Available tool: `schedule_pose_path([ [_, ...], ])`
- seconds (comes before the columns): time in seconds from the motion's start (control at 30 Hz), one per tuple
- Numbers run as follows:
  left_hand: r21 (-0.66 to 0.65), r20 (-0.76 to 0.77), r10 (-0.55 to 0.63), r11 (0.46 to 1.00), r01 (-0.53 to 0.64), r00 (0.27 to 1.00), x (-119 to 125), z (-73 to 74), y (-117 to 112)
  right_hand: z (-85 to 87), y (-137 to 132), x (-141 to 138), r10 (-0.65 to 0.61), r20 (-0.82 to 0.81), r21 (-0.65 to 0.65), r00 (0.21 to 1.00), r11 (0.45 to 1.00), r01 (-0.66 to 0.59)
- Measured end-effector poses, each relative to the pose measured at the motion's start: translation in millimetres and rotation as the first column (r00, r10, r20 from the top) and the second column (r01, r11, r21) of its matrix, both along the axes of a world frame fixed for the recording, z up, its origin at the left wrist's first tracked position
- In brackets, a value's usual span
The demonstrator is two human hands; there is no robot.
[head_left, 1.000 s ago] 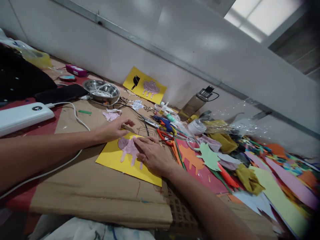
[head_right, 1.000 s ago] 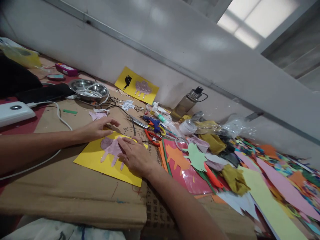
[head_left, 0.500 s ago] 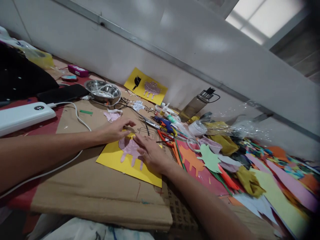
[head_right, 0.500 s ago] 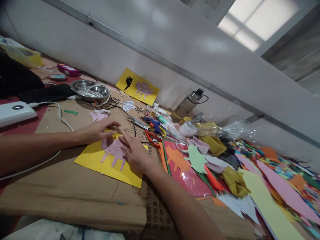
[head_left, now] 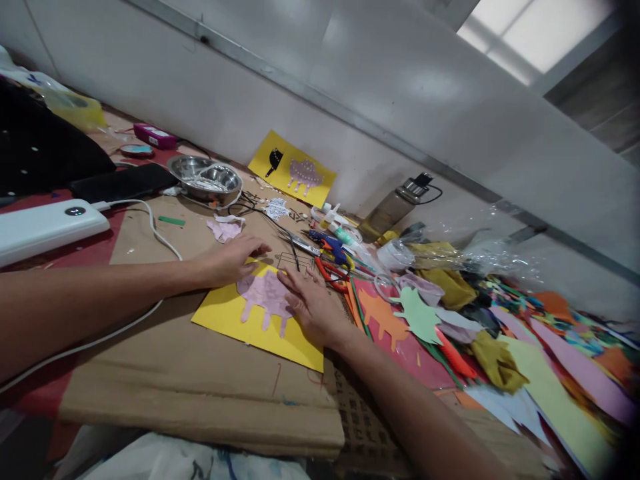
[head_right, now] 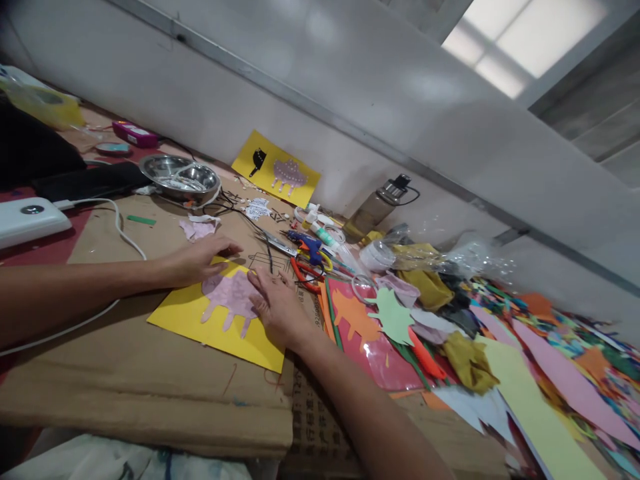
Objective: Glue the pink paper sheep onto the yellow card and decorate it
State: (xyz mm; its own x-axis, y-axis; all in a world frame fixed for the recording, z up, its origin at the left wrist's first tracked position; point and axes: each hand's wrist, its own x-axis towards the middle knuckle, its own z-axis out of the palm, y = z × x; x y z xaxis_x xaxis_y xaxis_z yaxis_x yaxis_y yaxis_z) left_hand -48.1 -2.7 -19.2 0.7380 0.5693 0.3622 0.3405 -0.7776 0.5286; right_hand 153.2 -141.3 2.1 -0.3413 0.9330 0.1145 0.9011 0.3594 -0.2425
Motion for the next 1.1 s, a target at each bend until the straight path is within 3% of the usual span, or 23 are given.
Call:
schedule_pose_path([
  [0.13, -0.009, -0.035, 0.006, 1.000, -0.007, 0.999, -0.1, 1.8, -1.8, 3.7, -0.9, 0.7, -0.027, -0.087, 0.067, 0.996, 0.997, 0.033],
  [0.33, -0.009, -0.054, 0.005, 1.000, -0.006, 0.999, -0.8, 4.8, -3.8, 7.3, -2.7, -6.7, -0.027, 0.109, 0.040, 0.994, 0.999, 0.023],
  [0.57, -0.041, -0.009, 0.031, 0.999, -0.032, 0.999, 1.5, 4.7, -1.7, 11.1, 3.8, -9.7, -0.006, -0.007, 0.121, 1.000, 0.993, 0.007],
  [0.77, -0.084, 0.012, 0.029, 0.996, -0.027, 1.000, 0.0, 8.7, -2.9, 5.8, 6.6, -30.8, 0.125, 0.105, -0.056, 0.987, 0.991, -0.119],
  [0.97, -0.122, 0.006, 0.024, 0.992, -0.023, 1.000, 0.4, 7.5, -2.5, 8.2, 7.5, -25.2, 0.076, -0.107, -0.097, 0.991, 0.992, -0.086],
  [1.1, -0.129, 0.028, 0.019, 0.991, -0.015, 0.999, 0.7, 8.5, -3.6, 5.9, 2.7, -28.9, 0.128, -0.059, -0.107, 0.990, 0.985, -0.134],
])
